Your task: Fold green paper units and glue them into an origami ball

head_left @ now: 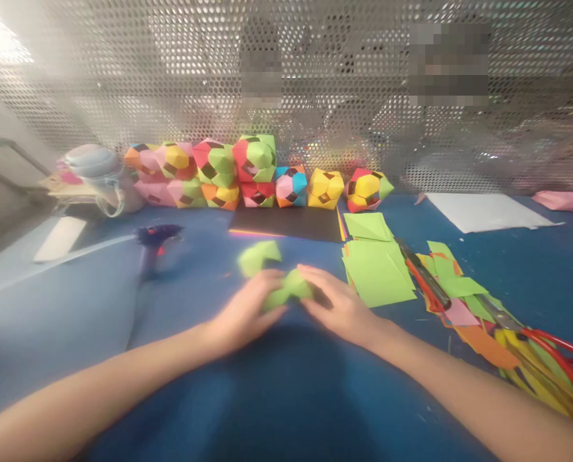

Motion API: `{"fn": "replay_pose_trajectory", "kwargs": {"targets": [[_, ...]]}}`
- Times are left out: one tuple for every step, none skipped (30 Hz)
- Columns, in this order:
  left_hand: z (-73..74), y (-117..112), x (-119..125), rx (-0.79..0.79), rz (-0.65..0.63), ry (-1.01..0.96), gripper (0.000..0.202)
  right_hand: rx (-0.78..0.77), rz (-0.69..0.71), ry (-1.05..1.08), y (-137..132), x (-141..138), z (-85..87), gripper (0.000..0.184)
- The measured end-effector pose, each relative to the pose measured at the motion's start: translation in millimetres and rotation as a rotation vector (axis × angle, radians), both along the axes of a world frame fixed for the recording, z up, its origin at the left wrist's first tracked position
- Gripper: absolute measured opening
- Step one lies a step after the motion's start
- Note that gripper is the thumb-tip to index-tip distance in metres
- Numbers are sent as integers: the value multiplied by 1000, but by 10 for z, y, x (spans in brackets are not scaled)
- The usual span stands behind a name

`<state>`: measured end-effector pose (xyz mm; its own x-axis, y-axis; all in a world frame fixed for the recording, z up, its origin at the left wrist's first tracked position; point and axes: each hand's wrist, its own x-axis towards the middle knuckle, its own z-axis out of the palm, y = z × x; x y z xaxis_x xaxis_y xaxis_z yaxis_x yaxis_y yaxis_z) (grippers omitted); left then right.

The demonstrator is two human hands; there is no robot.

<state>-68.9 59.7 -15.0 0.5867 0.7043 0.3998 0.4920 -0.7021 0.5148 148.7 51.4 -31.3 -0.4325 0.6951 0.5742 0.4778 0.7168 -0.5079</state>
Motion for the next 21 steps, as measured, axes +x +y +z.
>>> {"fn": "replay_pose_trajectory", "kwargs": {"targets": [[3,0,0,8,7,5,27,10,-5,1,1,-3,3,41],[6,2,-1,21,18,6,26,19,-15,6,3,-4,6,41],[10,5,-4,34,31,7,25,25,-30,14,5,-4,7,41],[14,9,-7,46,46,7,24,30,-48,25,8,-3,7,41],[17,13,-12,57,62,4,24,32,-67,36,11,-1,6,41],[19,18,-16,65,78,1,24,33,-84,45,15,2,5,42],[21,22,-20,69,92,-2,25,33,-96,51,19,6,3,43],[22,25,-23,72,103,-7,26,32,-103,54,24,9,2,43],[24,28,-25,76,110,-13,27,32,-107,57,28,12,2,43],[27,30,-26,82,115,-23,28,32,-108,59,31,15,2,43],[30,30,-26,89,118,-34,28,30,-108,59,34,17,2,43],[34,31,-26,98,120,-48,28,30,-111,60,36,18,3,43],[38,31,-26,109,122,-62,28,30,-116,60,37,19,5,42],[41,31,-26,120,124,-73,27,32,-122,61,36,19,6,42],[43,31,-26,129,126,-77,27,33,-125,61,35,18,8,41],[43,32,-26,137,127,-75,27,35,-124,59,32,16,10,41],[41,33,-27,143,125,-67,27,38,-121,58,29,12,12,41],[37,35,-27,147,122,-57,27,40,-113,56,25,7,14,41],[32,36,-28,150,120,-45,27,40,-103,54,21,1,16,41],[27,37,-28,152,116,-34,27,41,-95,52,17,-5,18,42],[21,37,-29,154,114,-25,27,43,-88,52,14,-10,20,41]]}}
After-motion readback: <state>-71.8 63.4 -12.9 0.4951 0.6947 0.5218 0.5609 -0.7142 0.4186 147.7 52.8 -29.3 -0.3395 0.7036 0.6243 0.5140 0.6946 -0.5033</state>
